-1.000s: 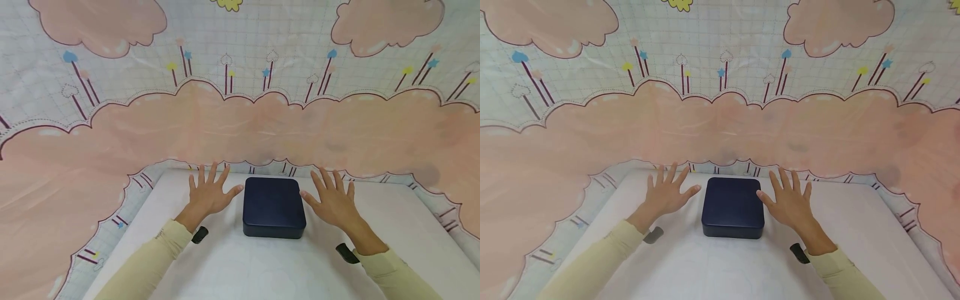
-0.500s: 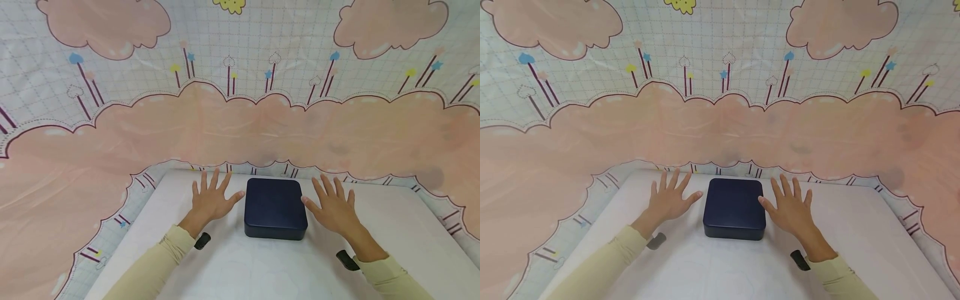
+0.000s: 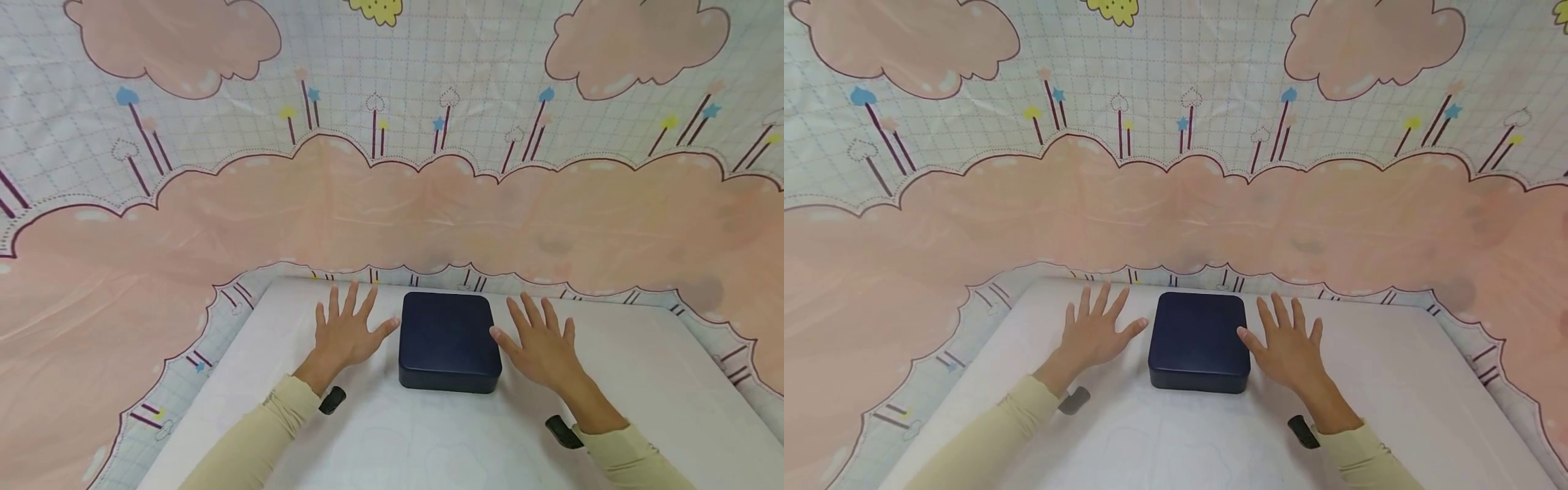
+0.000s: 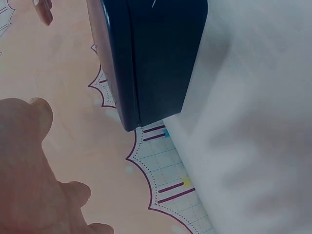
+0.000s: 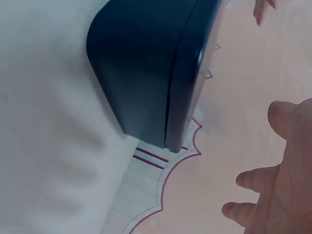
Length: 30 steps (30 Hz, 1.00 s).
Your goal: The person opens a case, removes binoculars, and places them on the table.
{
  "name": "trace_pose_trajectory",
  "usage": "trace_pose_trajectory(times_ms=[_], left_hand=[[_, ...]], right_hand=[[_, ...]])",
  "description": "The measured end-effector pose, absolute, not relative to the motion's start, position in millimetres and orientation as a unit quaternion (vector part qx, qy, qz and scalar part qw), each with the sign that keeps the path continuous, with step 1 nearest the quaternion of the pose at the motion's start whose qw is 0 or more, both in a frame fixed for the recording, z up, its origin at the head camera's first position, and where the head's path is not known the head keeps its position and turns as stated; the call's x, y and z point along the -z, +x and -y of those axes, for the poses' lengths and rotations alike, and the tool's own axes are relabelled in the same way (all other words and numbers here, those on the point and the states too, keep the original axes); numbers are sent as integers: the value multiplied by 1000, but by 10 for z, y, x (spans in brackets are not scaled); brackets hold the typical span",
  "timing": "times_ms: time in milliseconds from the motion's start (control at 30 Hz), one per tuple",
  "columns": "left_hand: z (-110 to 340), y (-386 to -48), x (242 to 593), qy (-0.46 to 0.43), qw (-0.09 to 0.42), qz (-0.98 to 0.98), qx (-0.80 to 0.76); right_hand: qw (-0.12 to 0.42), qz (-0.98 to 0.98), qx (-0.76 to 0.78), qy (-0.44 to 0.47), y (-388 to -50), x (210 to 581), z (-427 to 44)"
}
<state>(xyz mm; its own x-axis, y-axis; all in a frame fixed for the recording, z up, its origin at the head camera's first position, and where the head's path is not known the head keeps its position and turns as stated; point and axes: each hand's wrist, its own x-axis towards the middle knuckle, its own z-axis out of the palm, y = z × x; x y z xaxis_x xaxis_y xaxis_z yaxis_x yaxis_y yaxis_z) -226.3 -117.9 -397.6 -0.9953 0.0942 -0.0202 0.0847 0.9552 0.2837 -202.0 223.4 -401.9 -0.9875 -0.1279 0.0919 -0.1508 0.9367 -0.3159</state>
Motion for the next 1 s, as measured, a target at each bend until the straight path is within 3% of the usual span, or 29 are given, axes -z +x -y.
trace_pose_trajectory(times_ms=[1000], left_hand=[[1114, -2228, 4186, 37, 34, -986, -161]], right_hand=[[16, 983, -175, 62, -2068, 4274, -2162]])
